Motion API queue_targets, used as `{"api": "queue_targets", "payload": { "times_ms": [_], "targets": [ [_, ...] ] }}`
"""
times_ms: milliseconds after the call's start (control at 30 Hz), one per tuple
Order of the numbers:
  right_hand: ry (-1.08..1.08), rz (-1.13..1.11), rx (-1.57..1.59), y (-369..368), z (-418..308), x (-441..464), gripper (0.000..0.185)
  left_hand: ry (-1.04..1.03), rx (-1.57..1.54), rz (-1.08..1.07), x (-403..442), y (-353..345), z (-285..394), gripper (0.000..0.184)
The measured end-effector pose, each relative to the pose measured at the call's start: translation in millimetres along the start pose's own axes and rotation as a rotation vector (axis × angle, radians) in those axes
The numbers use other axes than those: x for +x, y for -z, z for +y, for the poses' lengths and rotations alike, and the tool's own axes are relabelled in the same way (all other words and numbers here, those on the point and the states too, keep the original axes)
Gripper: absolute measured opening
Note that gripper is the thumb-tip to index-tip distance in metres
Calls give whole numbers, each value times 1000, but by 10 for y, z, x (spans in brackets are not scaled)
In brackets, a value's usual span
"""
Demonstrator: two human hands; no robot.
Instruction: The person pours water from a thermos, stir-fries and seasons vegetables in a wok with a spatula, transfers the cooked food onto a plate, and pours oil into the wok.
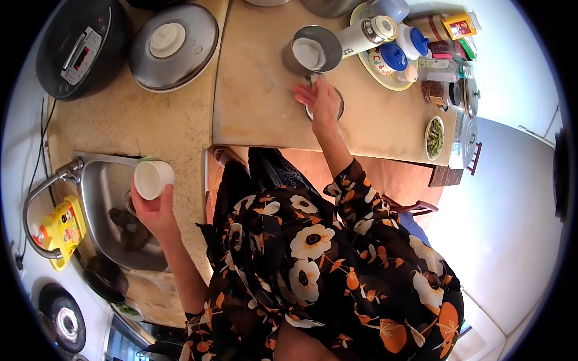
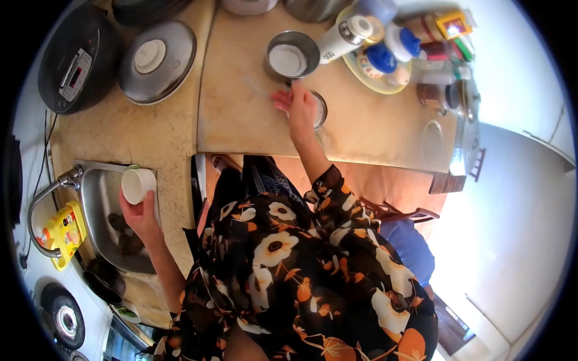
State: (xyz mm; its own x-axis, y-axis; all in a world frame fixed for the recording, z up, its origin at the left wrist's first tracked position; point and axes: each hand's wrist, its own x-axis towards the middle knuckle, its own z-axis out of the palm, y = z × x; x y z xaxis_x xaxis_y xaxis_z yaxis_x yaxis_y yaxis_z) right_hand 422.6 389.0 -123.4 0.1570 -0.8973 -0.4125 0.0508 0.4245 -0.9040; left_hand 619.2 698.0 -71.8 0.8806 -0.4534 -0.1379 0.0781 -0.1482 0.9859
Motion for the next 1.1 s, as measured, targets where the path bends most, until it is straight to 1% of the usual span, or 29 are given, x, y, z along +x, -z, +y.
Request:
{"api": "queue_targets", "payload": {
  "times_ms": [33, 167, 233, 333, 367, 433, 500, 533, 567, 667, 767, 833, 867, 933, 967, 1033, 1100],
  "targets": [
    [32, -17, -7, 11, -7, -10, 39, 3, -1, 4, 6, 5, -3, 64],
    [40, -36, -43, -28, -179, -131, 38, 3, 19, 34, 53, 12, 10, 60],
    [62, -156, -142, -13, -284, -197, 39, 0, 13, 61, 70, 15, 16, 57],
    [48, -228, -239, -77, -471, -367, 38, -25, 22, 86, 110, 58, -3, 56],
    [45, -247, -252, -107, -537, -432, 38, -24, 23, 94, 124, 93, -30, 58],
    [41, -340, -324, -186, -656, -567, 38, -16, 18, 132, 151, 157, -82, 61],
    [21, -408, -363, -284, -723, -690, 38, -61, 18, 140, 180, 226, -135, 61],
    [4, -453, -387, -354, -746, -753, 37, -60, -30, 151, 181, 261, -156, 62],
    [-4, -491, -403, -428, -770, -819, 37, -51, -30, 192, 190, 286, -185, 62],
    [27, -646, -489, -712, -826, -1035, 39, -54, -52, 202, 211, 361, -210, 63],
    [24, -817, -531, -921, -718, -1076, 40, -93, -111, 252, 198, 420, -232, 62],
    [21, -920, -568, -1145, -649, -1191, 40, -119, 9, 344, 176, 508, -286, 60],
    [25, -968, -574, -1248, -616, -1233, 40, -106, 13, 390, 170, 549, -301, 60],
    [19, -1023, -600, -1431, -576, -1331, 40, -137, 126, 406, 152, 612, -315, 60],
    [20, -1047, -620, -1524, -533, -1395, 40, -127, 115, 433, 131, 675, -341, 60],
    [9, -1107, -651, -1685, -461, -1476, 40, -189, 237, 467, 99, 749, -383, 60],
    [15, -1180, -673, -1800, -402, -1538, 41, -186, 234, 505, 62, 813, -438, 60]
  ]
}}
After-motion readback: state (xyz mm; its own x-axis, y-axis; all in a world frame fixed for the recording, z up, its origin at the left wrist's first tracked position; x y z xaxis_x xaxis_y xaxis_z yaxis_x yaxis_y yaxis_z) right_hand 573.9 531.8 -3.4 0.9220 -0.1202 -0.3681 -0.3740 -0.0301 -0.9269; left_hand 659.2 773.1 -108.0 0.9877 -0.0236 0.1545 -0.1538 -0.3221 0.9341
